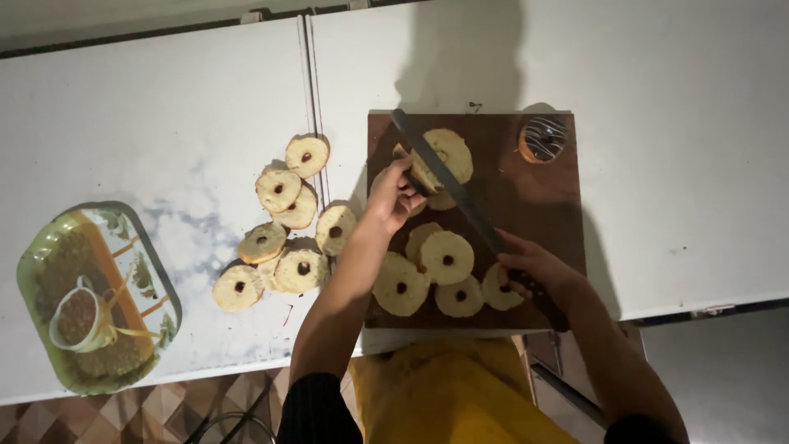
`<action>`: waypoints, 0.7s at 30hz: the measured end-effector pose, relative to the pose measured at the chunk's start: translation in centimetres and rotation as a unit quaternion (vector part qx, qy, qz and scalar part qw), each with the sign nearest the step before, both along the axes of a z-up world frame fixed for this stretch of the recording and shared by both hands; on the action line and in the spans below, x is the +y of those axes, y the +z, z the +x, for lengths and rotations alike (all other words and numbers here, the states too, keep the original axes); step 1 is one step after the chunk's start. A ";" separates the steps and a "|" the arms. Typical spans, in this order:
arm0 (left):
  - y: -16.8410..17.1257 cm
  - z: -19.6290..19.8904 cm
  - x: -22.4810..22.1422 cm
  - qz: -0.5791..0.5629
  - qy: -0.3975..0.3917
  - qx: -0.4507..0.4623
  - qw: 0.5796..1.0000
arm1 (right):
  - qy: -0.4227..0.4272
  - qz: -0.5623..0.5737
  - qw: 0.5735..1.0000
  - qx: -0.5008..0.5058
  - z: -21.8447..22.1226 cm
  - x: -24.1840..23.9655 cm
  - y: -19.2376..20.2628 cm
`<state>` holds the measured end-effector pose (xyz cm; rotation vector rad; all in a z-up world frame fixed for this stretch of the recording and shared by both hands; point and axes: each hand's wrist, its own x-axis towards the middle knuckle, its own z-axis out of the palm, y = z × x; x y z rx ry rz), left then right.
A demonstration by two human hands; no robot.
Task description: The recorder slices donuts in half horizontally using a large kitchen knife.
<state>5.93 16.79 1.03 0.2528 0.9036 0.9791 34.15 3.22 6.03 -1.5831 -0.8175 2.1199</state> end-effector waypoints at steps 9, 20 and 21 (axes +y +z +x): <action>1.5 -0.1 -0.6 -0.051 -0.025 0.047 0.997 | 0.004 0.034 0.996 -0.086 1.7 0.1 -1.1; 5.6 -5.8 -2.6 0.272 -0.151 0.616 0.723 | 0.058 0.137 0.969 -0.196 0.2 -0.8 -1.3; 6.0 -6.2 -2.5 0.299 -0.157 0.639 0.691 | 0.061 0.123 0.968 -0.212 -0.1 -0.6 -1.1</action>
